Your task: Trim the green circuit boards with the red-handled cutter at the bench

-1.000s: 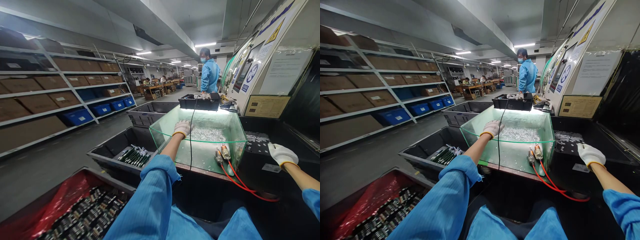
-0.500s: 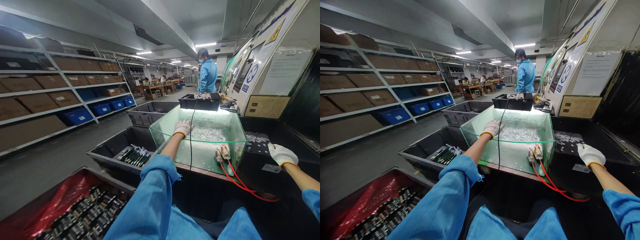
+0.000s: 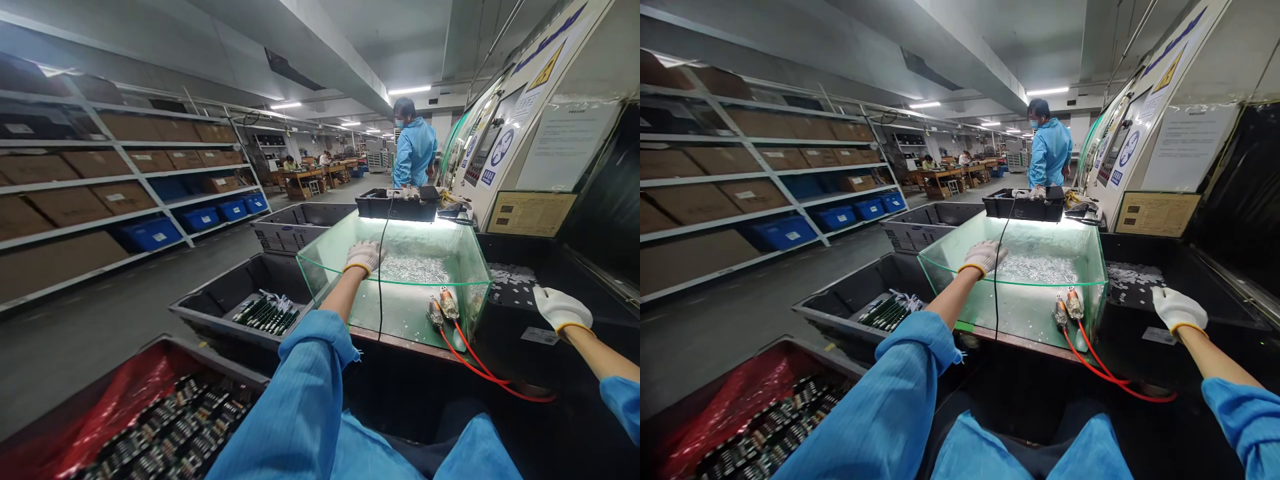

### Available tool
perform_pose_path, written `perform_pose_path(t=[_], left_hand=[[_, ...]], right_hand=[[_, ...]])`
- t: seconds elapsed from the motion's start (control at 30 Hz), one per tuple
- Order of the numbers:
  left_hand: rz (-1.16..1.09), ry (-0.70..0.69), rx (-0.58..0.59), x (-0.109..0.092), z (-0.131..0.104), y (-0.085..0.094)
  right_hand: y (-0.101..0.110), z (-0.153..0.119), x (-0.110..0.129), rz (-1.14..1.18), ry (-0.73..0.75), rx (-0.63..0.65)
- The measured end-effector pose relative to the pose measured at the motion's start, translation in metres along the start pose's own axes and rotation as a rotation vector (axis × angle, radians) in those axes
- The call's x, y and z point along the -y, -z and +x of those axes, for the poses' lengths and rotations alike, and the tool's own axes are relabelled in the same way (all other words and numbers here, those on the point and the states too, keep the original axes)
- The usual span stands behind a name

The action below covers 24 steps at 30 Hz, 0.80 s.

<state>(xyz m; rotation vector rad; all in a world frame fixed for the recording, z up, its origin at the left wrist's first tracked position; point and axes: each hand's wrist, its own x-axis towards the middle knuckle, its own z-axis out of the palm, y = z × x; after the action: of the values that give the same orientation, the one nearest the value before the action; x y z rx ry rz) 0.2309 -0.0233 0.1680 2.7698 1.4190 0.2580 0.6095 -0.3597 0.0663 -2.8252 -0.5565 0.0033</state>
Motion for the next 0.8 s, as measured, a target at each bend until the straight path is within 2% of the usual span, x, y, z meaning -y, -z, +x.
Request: perform_pose_path(t=[0.17,0.33,0.4,0.53,0.67,0.73,0.8], left_hand=[[-0.001,-0.005,0.001,0.001,0.002,0.0],[0.014,-0.004,0.002,0.003,0.006,-0.003],[0.02,-0.011,-0.012,0.002,0.006,-0.004],[0.058,-0.018,-0.006,0.0,0.007,-0.004],[0.067,-0.021,0.022,-0.003,0.01,0.001],[0.062,-0.023,0.041,-0.005,0.011,0.005],[0.068,-0.021,0.06,-0.007,0.009,0.008]], right_hand=[[-0.007,0.002,-0.004,0.03,-0.016,-0.061],[-0.024,0.005,-0.012,0.078,-0.02,-0.235],[-0.033,0.005,-0.015,0.107,0.041,-0.342],[-0.053,-0.008,-0.022,0.119,0.279,-0.625],[-0.083,-0.027,-0.03,0.095,0.398,-0.885],[-0.097,-0.034,-0.035,0.072,0.432,-0.934],[-0.107,-0.038,-0.039,0.05,0.45,-0.926]])
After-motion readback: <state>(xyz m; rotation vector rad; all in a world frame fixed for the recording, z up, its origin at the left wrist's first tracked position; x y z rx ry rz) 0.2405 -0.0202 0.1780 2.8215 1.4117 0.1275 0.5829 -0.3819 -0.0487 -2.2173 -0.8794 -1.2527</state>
